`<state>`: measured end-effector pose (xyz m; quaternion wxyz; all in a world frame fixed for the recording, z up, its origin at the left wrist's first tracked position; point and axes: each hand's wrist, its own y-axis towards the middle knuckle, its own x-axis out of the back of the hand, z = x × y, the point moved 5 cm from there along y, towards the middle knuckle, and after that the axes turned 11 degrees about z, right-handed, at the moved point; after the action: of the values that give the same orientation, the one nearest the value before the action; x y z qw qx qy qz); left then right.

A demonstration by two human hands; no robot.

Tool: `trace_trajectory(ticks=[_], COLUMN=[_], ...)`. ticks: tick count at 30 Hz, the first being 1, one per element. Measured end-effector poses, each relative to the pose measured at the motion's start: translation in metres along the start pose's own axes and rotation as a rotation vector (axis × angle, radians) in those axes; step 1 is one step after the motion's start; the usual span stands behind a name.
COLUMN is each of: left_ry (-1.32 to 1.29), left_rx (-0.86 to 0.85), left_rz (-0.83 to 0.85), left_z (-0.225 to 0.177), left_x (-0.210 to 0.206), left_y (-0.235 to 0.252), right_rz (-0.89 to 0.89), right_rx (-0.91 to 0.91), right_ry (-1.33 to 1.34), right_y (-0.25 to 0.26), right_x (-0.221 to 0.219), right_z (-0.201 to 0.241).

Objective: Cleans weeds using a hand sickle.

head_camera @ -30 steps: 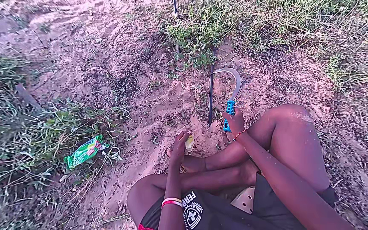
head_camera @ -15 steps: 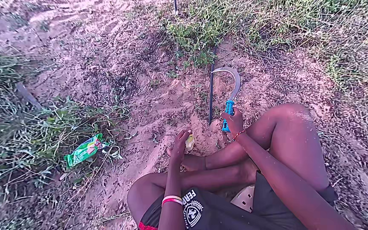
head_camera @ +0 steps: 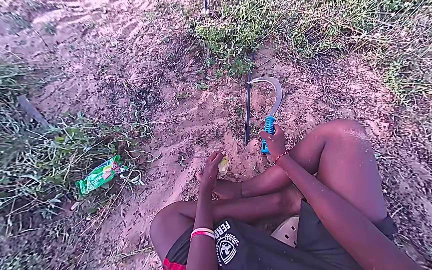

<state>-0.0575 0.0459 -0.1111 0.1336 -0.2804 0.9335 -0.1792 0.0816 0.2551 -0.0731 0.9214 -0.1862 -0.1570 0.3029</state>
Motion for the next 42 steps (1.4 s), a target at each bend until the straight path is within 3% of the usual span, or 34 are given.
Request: trace_trajectory(ticks=[13,35,42], left_ry=[-0.002,-0.007,0.001], left_rx=[-0.014,0.014,-0.002], left_rz=[0.007,0.004,0.003], left_z=[0.001,-0.001,-0.002], left_x=[-0.001,-0.002,-0.001], left_y=[0.001,-0.001,-0.002], right_rz=[0.014,0.065,0.074], right_rx=[-0.007,-0.041,-0.113], right_ry=[-0.114,0.289,0.182], right_y=[-0.006,0.026,-0.012], right_x=[-0.004,-0.004,-0.012], right_z=[0.004,-0.011,-0.019])
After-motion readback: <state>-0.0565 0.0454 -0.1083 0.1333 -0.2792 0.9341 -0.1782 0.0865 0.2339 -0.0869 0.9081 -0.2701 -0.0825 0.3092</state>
